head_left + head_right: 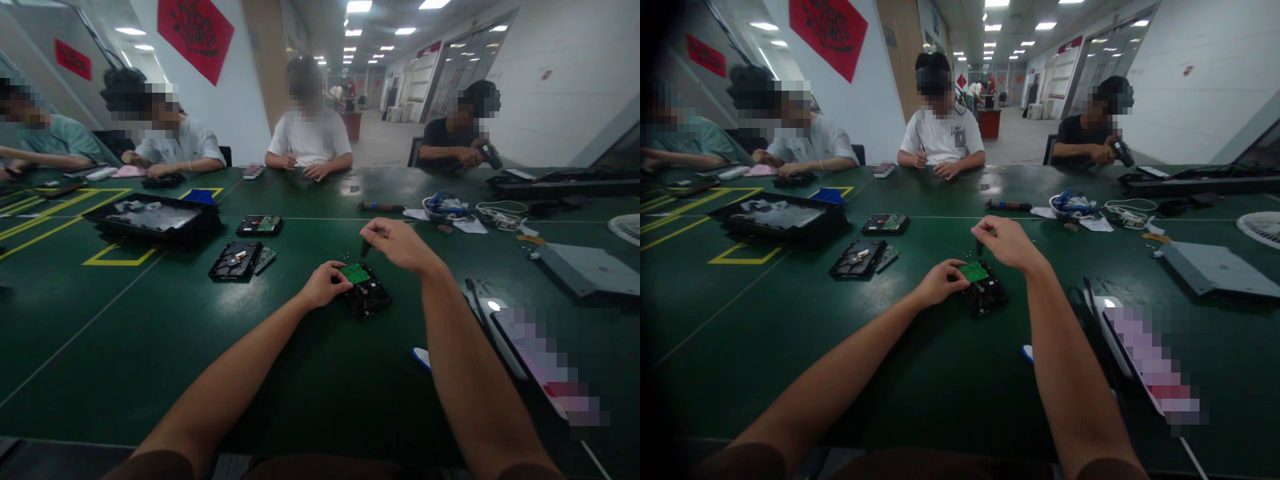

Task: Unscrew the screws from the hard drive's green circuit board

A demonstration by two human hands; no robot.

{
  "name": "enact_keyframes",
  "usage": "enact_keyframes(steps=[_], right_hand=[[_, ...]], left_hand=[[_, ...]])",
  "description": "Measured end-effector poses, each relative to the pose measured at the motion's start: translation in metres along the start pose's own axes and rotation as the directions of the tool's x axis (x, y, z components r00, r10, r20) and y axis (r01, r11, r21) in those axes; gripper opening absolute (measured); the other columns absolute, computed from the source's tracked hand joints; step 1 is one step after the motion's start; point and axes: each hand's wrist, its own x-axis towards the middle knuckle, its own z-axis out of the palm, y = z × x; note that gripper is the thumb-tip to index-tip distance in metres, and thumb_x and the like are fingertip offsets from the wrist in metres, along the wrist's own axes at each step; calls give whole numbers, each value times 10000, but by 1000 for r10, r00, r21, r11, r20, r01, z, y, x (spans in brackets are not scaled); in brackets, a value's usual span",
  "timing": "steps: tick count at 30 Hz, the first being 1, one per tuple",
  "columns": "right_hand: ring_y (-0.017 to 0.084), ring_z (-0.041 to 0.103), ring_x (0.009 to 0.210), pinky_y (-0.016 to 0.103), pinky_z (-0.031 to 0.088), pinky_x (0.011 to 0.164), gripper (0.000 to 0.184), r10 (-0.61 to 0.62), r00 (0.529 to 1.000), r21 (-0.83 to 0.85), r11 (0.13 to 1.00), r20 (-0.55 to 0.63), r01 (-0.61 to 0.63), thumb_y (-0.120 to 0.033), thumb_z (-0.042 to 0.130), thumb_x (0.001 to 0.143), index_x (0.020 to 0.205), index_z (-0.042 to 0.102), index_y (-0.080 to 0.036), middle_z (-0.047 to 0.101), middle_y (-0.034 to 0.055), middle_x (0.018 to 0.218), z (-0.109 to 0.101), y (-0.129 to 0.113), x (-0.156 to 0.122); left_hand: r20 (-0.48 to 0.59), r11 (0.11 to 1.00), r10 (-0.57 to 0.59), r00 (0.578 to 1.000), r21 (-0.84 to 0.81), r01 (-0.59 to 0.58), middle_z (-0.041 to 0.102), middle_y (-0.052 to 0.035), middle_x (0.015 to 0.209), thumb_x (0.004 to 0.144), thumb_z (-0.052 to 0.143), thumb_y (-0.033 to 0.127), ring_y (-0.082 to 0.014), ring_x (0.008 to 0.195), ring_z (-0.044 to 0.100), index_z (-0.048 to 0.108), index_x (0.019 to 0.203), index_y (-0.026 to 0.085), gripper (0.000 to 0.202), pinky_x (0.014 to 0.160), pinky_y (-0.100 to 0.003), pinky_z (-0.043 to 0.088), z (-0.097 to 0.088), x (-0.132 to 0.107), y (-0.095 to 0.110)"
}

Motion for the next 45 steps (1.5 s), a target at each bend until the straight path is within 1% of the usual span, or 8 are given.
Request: enact_keyframes(steps=[5, 8, 11, 20, 28, 35, 40, 45], right_hand=[[153, 609, 607, 314, 451, 612, 266, 40, 999, -3, 999, -27, -40, -453, 593, 937, 945, 667, -198, 710, 45, 834, 2, -6, -1], [131, 610, 569, 314, 465, 586, 272, 19, 1000, 101, 995, 25, -22, -444, 530, 980, 973, 669, -210, 724, 56, 925, 4, -8, -2], [158, 635, 626, 313, 483, 587, 309, 17, 995, 178, 983, 94, -34, -449, 485, 1006, 1038, 686, -217, 706, 52, 825, 4, -7, -3], [151, 611, 623, 307, 454, 593, 215, 42, 999, 19, 999, -12, -42, -394, 593, 937, 896, 681, -202, 703, 42, 809, 2, -2, -1], [175, 648, 630, 329, 517, 623, 316, 35, 996, 195, 979, 77, -49, -477, 528, 986, 1035, 687, -209, 692, 46, 718, 5, -4, -2], [181, 637, 689, 331, 488, 646, 264, 38, 997, 49, 998, -68, -35, -466, 635, 910, 913, 685, -206, 718, 59, 852, 5, 0, 0], [132, 608, 607, 318, 486, 614, 257, 0, 1000, 109, 994, -27, 3, -436, 546, 971, 1001, 671, -214, 730, 69, 1023, 5, -5, -1], [163, 630, 658, 313, 486, 613, 285, -5, 999, 152, 988, 45, -2, -398, 498, 993, 1079, 693, -210, 692, 48, 800, 0, -5, -2]], left_hand=[[2, 1000, -2, 1000, -6, 2, 629, -85, 1329, 822, 770, 322, -270, 1265, 582, 769, 769, 206, 128, 1067, -421, 459, 0, 0, 1], [2, 1000, 3, 1000, -4, -3, 634, -86, 1317, 826, 767, 313, -271, 1285, 566, 772, 773, 210, 115, 1076, -431, 451, 1, 1, 0], [3, 1000, -1, 1000, -4, 1, 630, -88, 1325, 823, 772, 302, -276, 1290, 563, 770, 769, 204, 112, 1076, -439, 453, 1, 1, 0], [-11, 1000, 10, 1000, 3, -10, 648, -86, 1302, 827, 768, 307, -273, 1240, 597, 764, 757, 200, 128, 1058, -434, 465, 1, 0, 2], [-7, 1000, 5, 1000, 6, -5, 634, -87, 1324, 826, 767, 307, -276, 1249, 591, 764, 767, 196, 126, 1067, -441, 463, 0, 0, 0], [-9, 1000, -10, 1000, -13, 10, 620, -89, 1335, 815, 783, 314, -274, 1243, 594, 766, 768, 200, 125, 1066, -434, 467, 1, -1, 0], [-7, 1000, -9, 1000, -10, 9, 629, -85, 1327, 822, 775, 310, -275, 1249, 591, 767, 772, 201, 121, 1074, -439, 461, 2, 0, 0], [-3, 1000, 11, 1000, -10, -11, 627, -87, 1333, 828, 769, 317, -273, 1251, 589, 767, 776, 200, 128, 1064, -439, 463, 1, 0, -1]])
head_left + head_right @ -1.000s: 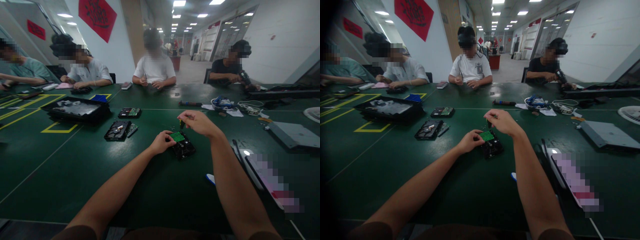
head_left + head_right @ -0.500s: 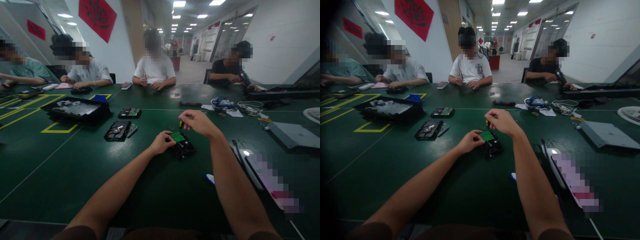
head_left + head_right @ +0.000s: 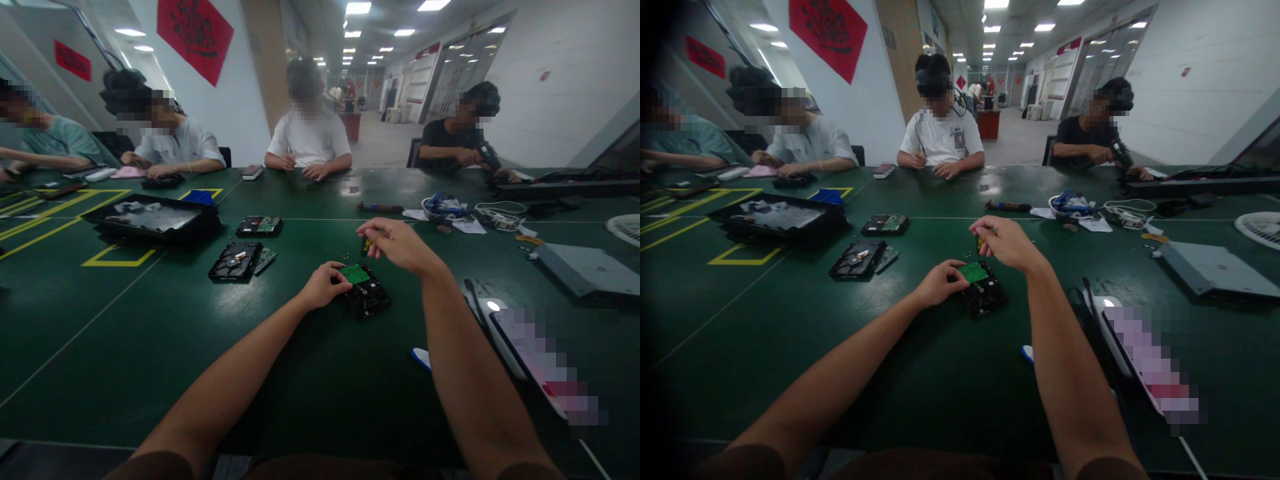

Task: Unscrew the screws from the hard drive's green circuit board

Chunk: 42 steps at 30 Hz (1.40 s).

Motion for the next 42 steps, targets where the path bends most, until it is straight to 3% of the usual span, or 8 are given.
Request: enact_keyframes(steps=[7, 15, 20, 23, 26, 31, 37, 42], right_hand=[[188, 623, 743, 336, 470, 668, 248, 9, 993, -138, 990, -119, -26, -448, 636, 907, 907, 702, -209, 714, 62, 863, 0, 7, 2], [156, 622, 648, 327, 485, 612, 255, 9, 1000, 11, 1000, -11, -8, -421, 549, 970, 1025, 702, -224, 712, 60, 875, 3, 1, 0], [188, 638, 743, 340, 482, 666, 259, -36, 998, -69, 997, -60, 32, -454, 610, 928, 940, 725, -223, 718, 55, 880, 0, 7, 1], [177, 633, 681, 335, 476, 644, 258, 0, 997, -83, 996, -82, -7, -460, 631, 911, 902, 696, -210, 714, 52, 841, 1, 6, 1], [154, 603, 578, 332, 458, 603, 270, 39, 998, -82, 996, -51, -43, -461, 598, 936, 938, 685, -205, 691, 40, 757, 2, 1, 0], [171, 620, 624, 325, 470, 599, 309, 20, 999, -7, 1000, 26, -19, -458, 517, 988, 1046, 692, -210, 660, 34, 697, 1, -2, -1], [174, 627, 715, 320, 477, 643, 272, -9, 1000, -84, 996, -18, 7, -460, 594, 946, 950, 686, -204, 706, 55, 854, 0, 6, 2], [137, 625, 599, 316, 476, 571, 228, 43, 999, 24, 999, -23, -43, -426, 549, 976, 1018, 627, -216, 734, 75, 1022, 4, 5, 1]], left_hand=[[8, 1000, -29, 1000, 3, 29, 626, -91, 1331, 820, 777, 305, -281, 1276, 575, 761, 756, 197, 127, 1070, -437, 463, -1, -1, 2], [-5, 1000, -10, 1000, 8, 10, 628, -83, 1333, 819, 778, 323, -276, 1248, 594, 764, 764, 205, 130, 1078, -443, 456, 0, 0, -1], [0, 1000, -16, 1000, 7, 16, 626, -82, 1333, 817, 781, 316, -278, 1256, 591, 764, 760, 202, 128, 1078, -434, 458, -1, -1, 1], [4, 1000, -19, 1000, 11, 19, 627, -82, 1331, 817, 781, 313, -277, 1254, 589, 765, 765, 201, 124, 1071, -433, 464, -1, -1, 1], [-1, 1000, -10, 1000, 15, 10, 627, -82, 1329, 816, 783, 310, -274, 1256, 587, 767, 769, 203, 118, 1079, -438, 456, -1, 0, 1], [-5, 1000, 3, 1000, 10, -3, 630, -84, 1324, 823, 775, 317, -276, 1260, 584, 769, 772, 207, 121, 1077, -436, 453, 0, 0, -2], [5, 1000, -17, 1000, 12, 17, 613, -85, 1354, 818, 781, 329, -272, 1241, 595, 769, 784, 205, 128, 1079, -435, 451, 0, 0, -3], [-4, 1000, 3, 1000, 9, -3, 622, -85, 1339, 829, 768, 342, -271, 1249, 590, 767, 777, 211, 142, 1083, -438, 445, 1, 0, -4]])
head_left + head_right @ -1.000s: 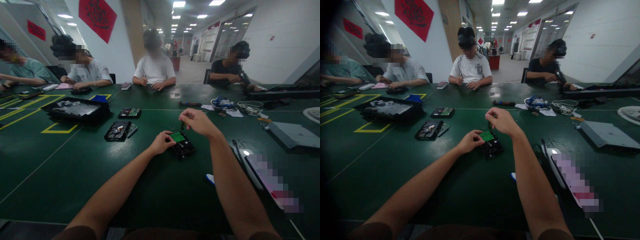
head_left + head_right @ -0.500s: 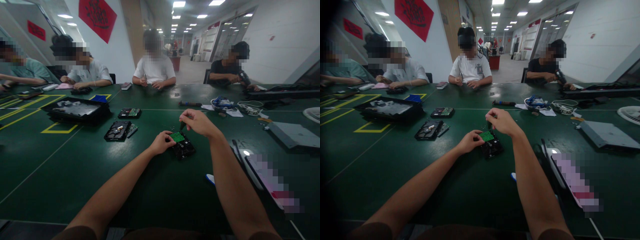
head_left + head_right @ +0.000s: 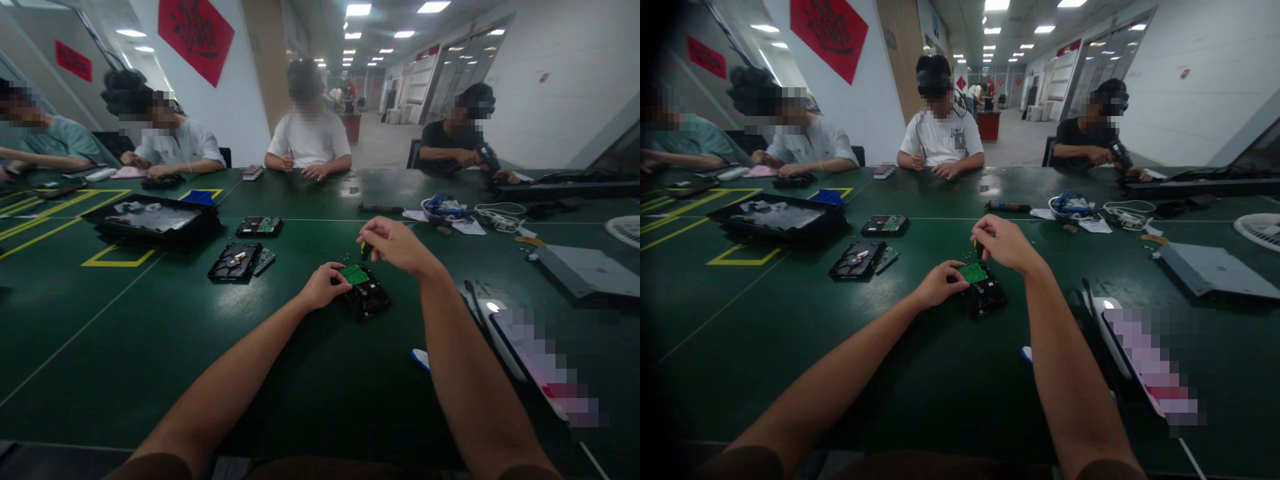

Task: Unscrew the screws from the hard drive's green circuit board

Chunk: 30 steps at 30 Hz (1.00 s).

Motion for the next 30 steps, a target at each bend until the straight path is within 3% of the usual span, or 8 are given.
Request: enact_keyframes(steps=[2, 5, 12, 16, 21, 26, 30], right_hand=[[143, 638, 610, 316, 485, 560, 243, 1, 1000, 49, 999, 17, -1, -413, 517, 992, 1111, 622, -228, 729, 80, 1060, 1, -1, -1], [159, 645, 647, 316, 495, 584, 289, -11, 1000, 34, 999, 21, 10, -404, 494, 1000, 1180, 641, -231, 724, 71, 966, 0, 0, 0], [169, 629, 664, 318, 465, 632, 246, -6, 998, -167, 986, -69, -5, -423, 604, 927, 913, 685, -190, 718, 61, 847, -3, 0, 1], [139, 624, 599, 315, 459, 604, 277, -1, 1000, -108, 994, -8, 0, -422, 524, 981, 969, 679, -193, 732, 73, 926, -2, -3, -1], [173, 636, 662, 311, 467, 618, 319, -28, 998, -55, 998, 58, 32, -418, 467, 1014, 1085, 692, -203, 677, 44, 734, -2, -1, 0], [181, 618, 712, 319, 458, 656, 267, -65, 997, -171, 984, -33, 59, -439, 569, 958, 942, 698, -206, 711, 59, 853, -2, 3, 3], [157, 616, 655, 317, 463, 649, 242, -61, 997, -161, 985, -42, 54, -410, 551, 971, 951, 680, -206, 720, 57, 902, 0, 1, 3]], left_hand=[[-5, 1000, -3, 1000, 1, 3, 622, -86, 1338, 827, 769, 344, -272, 1246, 592, 765, 773, 209, 146, 1076, -440, 449, 0, 0, 0], [-4, 1000, -5, 1000, 5, 5, 626, -87, 1334, 828, 768, 340, -274, 1243, 595, 764, 770, 204, 147, 1073, -438, 452, 0, 0, 0], [6, 1000, -14, 1000, 14, 14, 621, -82, 1341, 815, 781, 335, -281, 1236, 598, 771, 771, 207, 136, 1071, -434, 457, -1, 0, 1], [5, 1000, -7, 1000, 14, 7, 624, -82, 1339, 821, 776, 337, -281, 1258, 585, 774, 781, 212, 131, 1086, -444, 447, -1, 0, 1], [0, 1000, 4, 1000, 2, -4, 622, -88, 1333, 831, 765, 339, -279, 1264, 581, 769, 777, 210, 140, 1066, -439, 459, 0, 0, 0], [5, 1000, -1, 1000, 6, 1, 617, -95, 1338, 824, 773, 342, -278, 1251, 589, 769, 779, 205, 144, 1058, -441, 463, 1, 0, -2], [-2, 1000, 2, 1000, 11, -2, 620, -95, 1335, 825, 772, 347, -273, 1246, 593, 769, 787, 206, 146, 1070, -441, 454, 0, 0, 0]])
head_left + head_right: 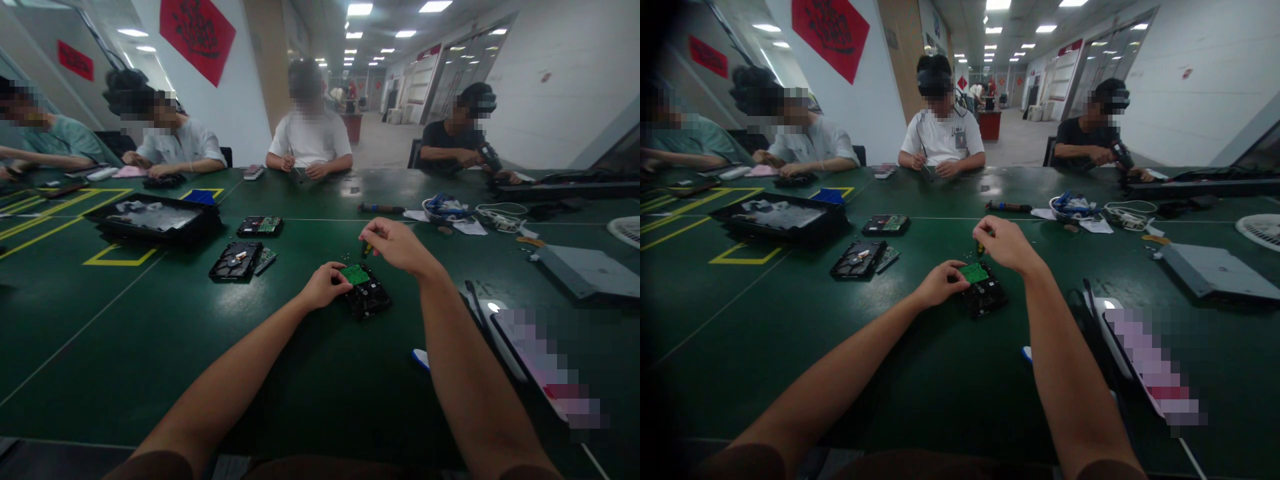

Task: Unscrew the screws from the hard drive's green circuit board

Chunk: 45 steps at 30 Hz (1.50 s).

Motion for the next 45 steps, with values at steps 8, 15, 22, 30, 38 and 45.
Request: enact_keyframes(steps=[8, 15, 22, 30, 38, 45], right_hand=[[167, 633, 635, 294, 467, 595, 293, 38, 998, 118, 992, 59, -45, -399, 462, 1015, 1087, 668, -203, 672, 33, 709, 1, 1, -2], [169, 613, 663, 318, 452, 625, 254, 48, 999, -11, 999, -16, -48, -427, 579, 950, 934, 685, -197, 708, 57, 825, -3, -5, -2], [159, 607, 624, 305, 458, 602, 308, 41, 996, 74, 996, 74, -46, -448, 481, 1004, 1019, 669, -204, 678, 40, 739, -3, -8, -3], [175, 619, 673, 331, 448, 642, 251, 47, 999, -53, 997, 5, -47, -426, 589, 936, 926, 689, -196, 707, 64, 843, -6, -2, -2], [140, 618, 587, 305, 451, 590, 290, 35, 997, 45, 998, 73, -38, -425, 473, 999, 974, 667, -210, 720, 55, 864, -2, -9, -5], [163, 613, 654, 316, 427, 627, 328, 51, 999, -138, 989, 12, -49, -496, 546, 965, 910, 692, -207, 709, 50, 824, -5, -8, -5]], left_hand=[[11, 1000, 6, 1000, -8, -6, 628, -95, 1327, 837, 755, 335, -283, 1290, 566, 766, 772, 205, 146, 1067, -427, 459, -1, 0, 2], [13, 1000, -23, 1000, -18, 23, 625, -91, 1335, 824, 773, 317, -277, 1254, 588, 766, 775, 196, 131, 1080, -433, 455, -2, 0, 6], [7, 1000, 11, 1000, -14, -10, 643, -92, 1301, 829, 768, 317, -284, 1269, 576, 763, 768, 199, 133, 1071, -442, 453, -2, 0, 4], [18, 1000, -13, 1000, -10, 14, 624, -94, 1328, 833, 766, 317, -278, 1262, 580, 762, 774, 194, 137, 1068, -440, 457, -4, -1, 6], [10, 1000, -15, 1000, 6, 15, 621, -92, 1341, 825, 773, 329, -281, 1266, 580, 765, 775, 203, 136, 1077, -450, 452, -3, -1, 3], [15, 1000, -22, 1000, 0, 22, 620, -88, 1345, 821, 777, 327, -281, 1274, 576, 764, 777, 201, 134, 1074, -435, 458, -2, -1, 3]])
